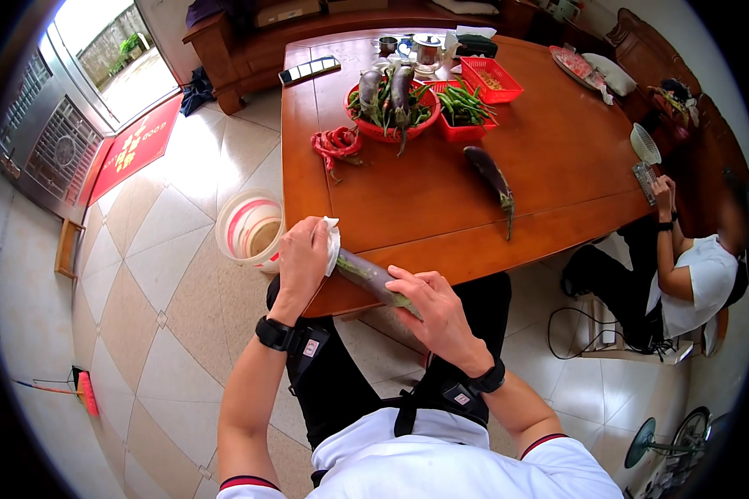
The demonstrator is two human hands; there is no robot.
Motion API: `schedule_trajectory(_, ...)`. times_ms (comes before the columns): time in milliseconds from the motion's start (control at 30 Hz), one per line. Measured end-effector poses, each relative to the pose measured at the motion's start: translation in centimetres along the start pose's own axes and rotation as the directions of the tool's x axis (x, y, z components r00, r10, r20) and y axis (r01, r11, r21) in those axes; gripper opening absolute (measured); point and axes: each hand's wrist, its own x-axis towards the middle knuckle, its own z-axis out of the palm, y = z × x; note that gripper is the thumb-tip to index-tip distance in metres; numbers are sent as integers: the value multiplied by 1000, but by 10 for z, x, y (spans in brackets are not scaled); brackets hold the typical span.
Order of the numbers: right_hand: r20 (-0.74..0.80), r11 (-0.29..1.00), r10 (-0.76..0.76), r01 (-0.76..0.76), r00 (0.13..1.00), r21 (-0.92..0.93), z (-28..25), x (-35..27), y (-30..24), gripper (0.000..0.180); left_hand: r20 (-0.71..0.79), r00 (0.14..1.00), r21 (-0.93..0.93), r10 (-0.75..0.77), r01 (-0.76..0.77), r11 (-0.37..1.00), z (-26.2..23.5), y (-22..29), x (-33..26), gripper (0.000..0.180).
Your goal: Cleaning eggplants with a white cloth.
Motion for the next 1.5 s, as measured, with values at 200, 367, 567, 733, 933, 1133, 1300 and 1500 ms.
schedule_trajectory(200,9,1000,-9,9,1000,9,0,-1,1,53,-157,987,-110,-29,12,994,2,-13,10,32)
schedule_trajectory(367,0,993,73,-73,997,90,-1,-6,6,53,-297,946,-145,-131,91,985,-33,-28,21,32)
schedule_trajectory(567,-17,991,99,-97,995,93,0,-2,0,55,-75,959,-24,273,-276,961,-10,43,-33,20)
schedule_trajectory(733,11,997,73,-73,997,15,6,-5,3,58,2,909,-37,418,-417,908,11,60,-58,16)
schedule_trajectory(933,14,999,39,-39,999,1,3,0,-3,59,-49,924,206,380,-363,909,-7,38,-35,10)
schedule_trajectory(1133,-11,977,174,-171,985,126,6,-2,-4,56,-18,918,-72,396,-396,915,6,49,-60,19)
schedule_trajectory(1300,-5,937,321,-317,947,146,6,-11,4,50,13,906,-216,423,-411,886,17,61,-81,24)
schedule_trajectory(1500,-41,971,239,-239,970,15,-2,0,3,46,-74,927,-7,368,-370,929,8,29,-45,24)
